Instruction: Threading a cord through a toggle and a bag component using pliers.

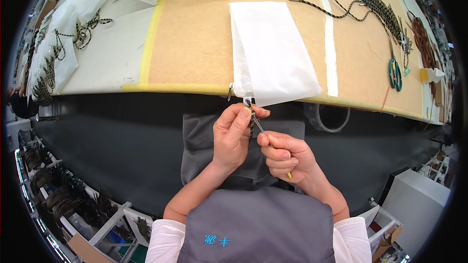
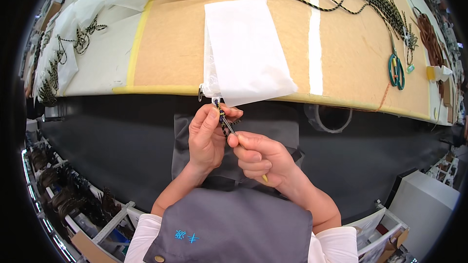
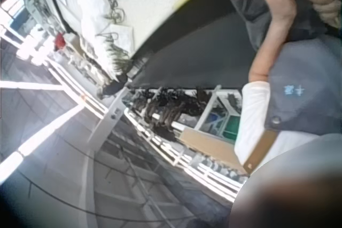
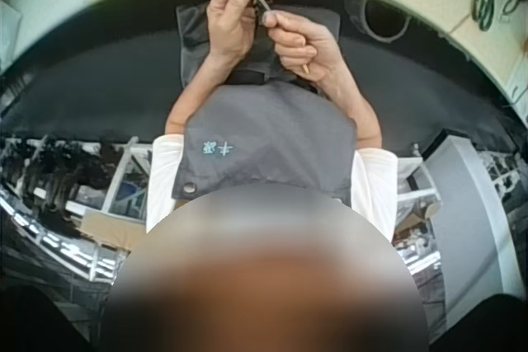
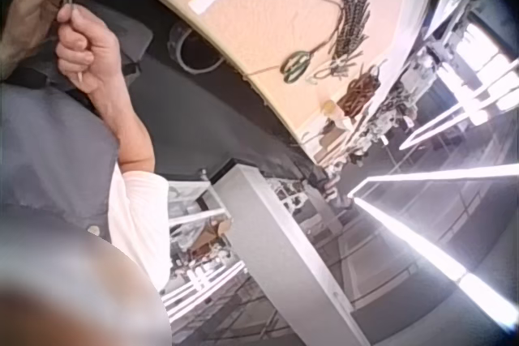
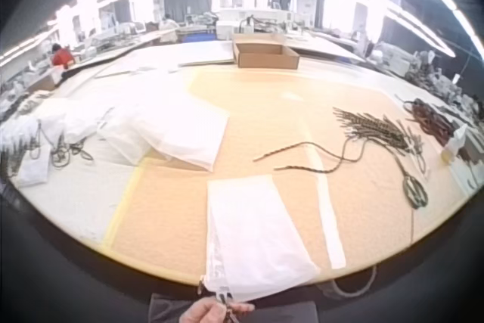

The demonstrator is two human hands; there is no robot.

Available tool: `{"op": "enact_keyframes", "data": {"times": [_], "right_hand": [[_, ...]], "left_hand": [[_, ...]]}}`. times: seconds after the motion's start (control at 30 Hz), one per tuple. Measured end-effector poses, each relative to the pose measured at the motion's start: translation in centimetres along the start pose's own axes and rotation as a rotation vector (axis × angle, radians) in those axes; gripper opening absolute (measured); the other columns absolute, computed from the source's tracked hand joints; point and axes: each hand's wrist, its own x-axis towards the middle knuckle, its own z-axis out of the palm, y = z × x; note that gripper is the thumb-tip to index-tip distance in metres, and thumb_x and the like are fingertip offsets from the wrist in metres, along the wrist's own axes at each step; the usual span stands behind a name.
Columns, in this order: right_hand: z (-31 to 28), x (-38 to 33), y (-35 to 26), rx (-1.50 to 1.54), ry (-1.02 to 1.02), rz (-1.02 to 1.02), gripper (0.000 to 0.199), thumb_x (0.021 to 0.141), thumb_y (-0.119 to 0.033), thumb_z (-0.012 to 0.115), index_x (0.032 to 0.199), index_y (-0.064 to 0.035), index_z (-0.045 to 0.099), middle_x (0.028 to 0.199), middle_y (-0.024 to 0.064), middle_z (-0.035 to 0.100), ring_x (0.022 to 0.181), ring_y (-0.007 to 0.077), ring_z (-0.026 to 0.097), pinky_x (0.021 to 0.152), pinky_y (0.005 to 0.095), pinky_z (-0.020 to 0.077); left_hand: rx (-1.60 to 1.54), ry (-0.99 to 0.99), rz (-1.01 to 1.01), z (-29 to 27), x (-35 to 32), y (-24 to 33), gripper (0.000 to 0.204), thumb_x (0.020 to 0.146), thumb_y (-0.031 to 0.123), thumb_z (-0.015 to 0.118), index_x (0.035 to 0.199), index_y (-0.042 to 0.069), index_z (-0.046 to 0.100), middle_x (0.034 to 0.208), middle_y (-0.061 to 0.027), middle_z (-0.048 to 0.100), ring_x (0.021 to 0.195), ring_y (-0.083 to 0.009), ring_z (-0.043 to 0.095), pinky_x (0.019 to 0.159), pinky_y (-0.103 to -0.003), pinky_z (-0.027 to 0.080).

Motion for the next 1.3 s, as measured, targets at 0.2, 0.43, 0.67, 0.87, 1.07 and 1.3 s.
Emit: {"op": "enact_keyframes", "data": {"times": [0.2,0.43,0.67,0.87,1.07,1.3], "right_hand": [[1.1,1.2,1.6,-0.746,0.245,-0.518,0.015,0.101,-0.011,0.055,0.107,-0.0011,0.064,0.068,0.0041,0.058,0.05,0.0127,0.053,0.047,0.0266,0.042],[0.1,1.8,1.3,-1.452,0.429,-1.044,0.015,0.091,0.003,0.065,0.106,0.0015,0.067,0.082,0.0153,0.069,0.065,0.0278,0.069,0.057,0.0321,0.0528],[0.5,1.2,0.7,-1.214,0.372,-0.789,0.013,0.098,-0.006,0.06,0.108,0.0002,0.067,0.072,0.0077,0.065,0.054,0.0139,0.058,0.049,0.0288,0.0455],[0.6,-0.3,-1.2,0.045,-0.05,0.036,0.026,0.106,-0.022,0.049,0.108,-0.0015,0.065,0.065,-0.0075,0.043,0.048,0.0042,0.031,0.044,0.0226,0.0241],[1.4,0.1,-0.4,-0.975,0.307,-0.513,0.013,0.1,-0.011,0.057,0.105,-0.0016,0.065,0.066,0.0004,0.058,0.048,0.0118,0.051,0.043,0.0278,0.0371],[1.4,1.2,-0.5,-1.664,0.457,-1.029,0.02,0.092,-0.004,0.065,0.111,-0.0049,0.066,0.075,0.0108,0.067,0.058,0.0291,0.064,0.051,0.0358,0.0487]], "left_hand": [[0.09,0.012,-0.015,0.6,-0.1,0.8,0.026,0.106,0.021,0.051,0.11,-0.002,0.064,0.108,-0.0153,0.07,0.107,-0.0297,0.068,0.096,-0.043,0.053],[0.172,-0.138,-0.02,-0.1,0.8,2.8,0.037,0.108,0.025,0.049,0.113,-0.007,0.066,0.109,-0.0213,0.071,0.107,-0.0309,0.069,0.097,-0.043,0.053],[0.29,-0.196,-0.114,-0.1,1.1,3.1,0.038,0.108,0.027,0.048,0.108,-0.006,0.067,0.109,-0.0221,0.071,0.108,-0.032,0.069,0.097,-0.043,0.053],[0.193,-0.158,-0.025,0.5,0.6,1.8,0.035,0.108,0.026,0.049,0.107,-0.004,0.067,0.11,-0.0214,0.071,0.112,-0.0345,0.068,0.097,-0.043,0.053],[0.193,-0.082,-0.059,1.6,0.3,2.0,0.034,0.108,0.025,0.048,0.109,-0.003,0.067,0.108,-0.021,0.072,0.111,-0.0331,0.068,0.097,-0.041,0.053],[0.269,-0.054,0.076,1.3,0.2,1.2,0.034,0.109,0.025,0.047,0.107,-0.004,0.065,0.107,-0.0177,0.072,0.105,-0.0247,0.068,0.094,-0.036,0.053]]}}
